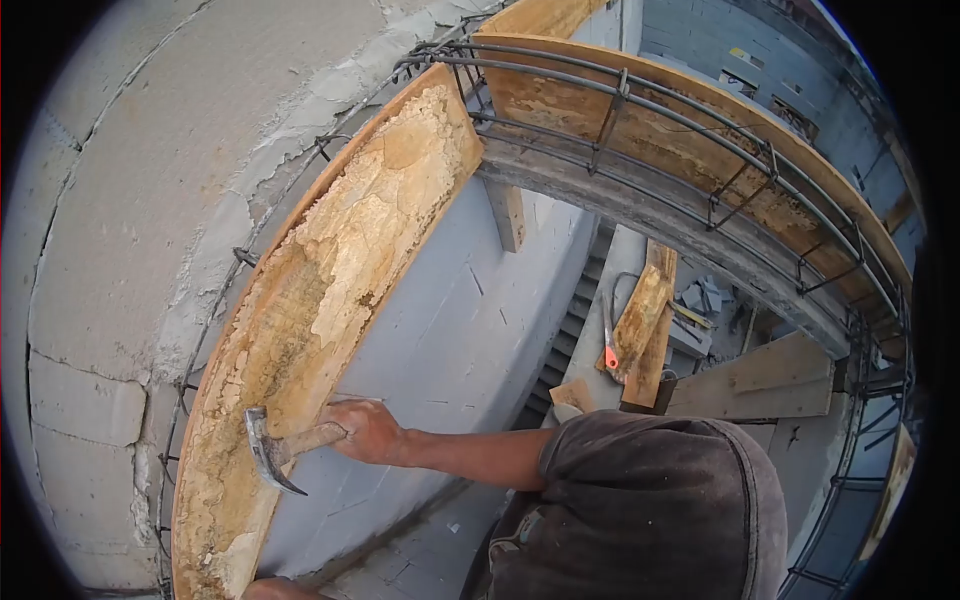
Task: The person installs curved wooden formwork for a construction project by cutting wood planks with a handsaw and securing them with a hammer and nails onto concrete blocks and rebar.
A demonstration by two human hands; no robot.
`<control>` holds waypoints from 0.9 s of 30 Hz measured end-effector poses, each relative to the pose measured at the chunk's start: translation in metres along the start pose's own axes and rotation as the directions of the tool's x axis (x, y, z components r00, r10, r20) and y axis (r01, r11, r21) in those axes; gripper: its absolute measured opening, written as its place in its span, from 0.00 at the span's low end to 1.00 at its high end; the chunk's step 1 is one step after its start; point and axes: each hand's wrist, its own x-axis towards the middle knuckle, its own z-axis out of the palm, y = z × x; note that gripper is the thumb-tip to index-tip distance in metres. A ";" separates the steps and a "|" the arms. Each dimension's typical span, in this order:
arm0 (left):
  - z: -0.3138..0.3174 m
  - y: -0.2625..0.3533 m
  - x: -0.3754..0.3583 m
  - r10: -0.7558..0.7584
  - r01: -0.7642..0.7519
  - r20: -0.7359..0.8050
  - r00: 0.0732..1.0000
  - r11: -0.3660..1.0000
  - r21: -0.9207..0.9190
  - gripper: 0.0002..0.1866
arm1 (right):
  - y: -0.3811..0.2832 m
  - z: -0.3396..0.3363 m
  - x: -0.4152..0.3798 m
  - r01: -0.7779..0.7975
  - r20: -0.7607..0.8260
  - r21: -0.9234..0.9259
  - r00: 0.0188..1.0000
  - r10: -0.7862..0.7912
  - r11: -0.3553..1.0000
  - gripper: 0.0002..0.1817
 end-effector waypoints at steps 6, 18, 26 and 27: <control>-0.056 0.033 -0.046 0.398 -0.396 -0.015 0.917 0.915 0.075 0.19 | -0.003 0.003 -0.003 -0.059 -0.039 -0.034 0.998 0.057 0.998 0.13; -0.054 0.308 -0.257 0.775 -0.862 0.531 -0.342 -0.033 -0.506 0.34 | -0.001 0.015 -0.009 -0.184 0.016 -0.003 0.983 0.184 0.983 0.21; -0.019 0.321 -0.317 0.489 -0.869 0.735 -0.469 -0.108 -0.483 0.35 | -0.004 0.008 -0.006 -0.171 0.046 -0.024 0.984 0.172 0.985 0.22; -0.018 0.322 -0.318 0.478 -0.871 0.746 -0.464 -0.091 -0.483 0.34 | -0.002 0.009 -0.007 -0.167 0.052 -0.017 0.984 0.167 0.986 0.22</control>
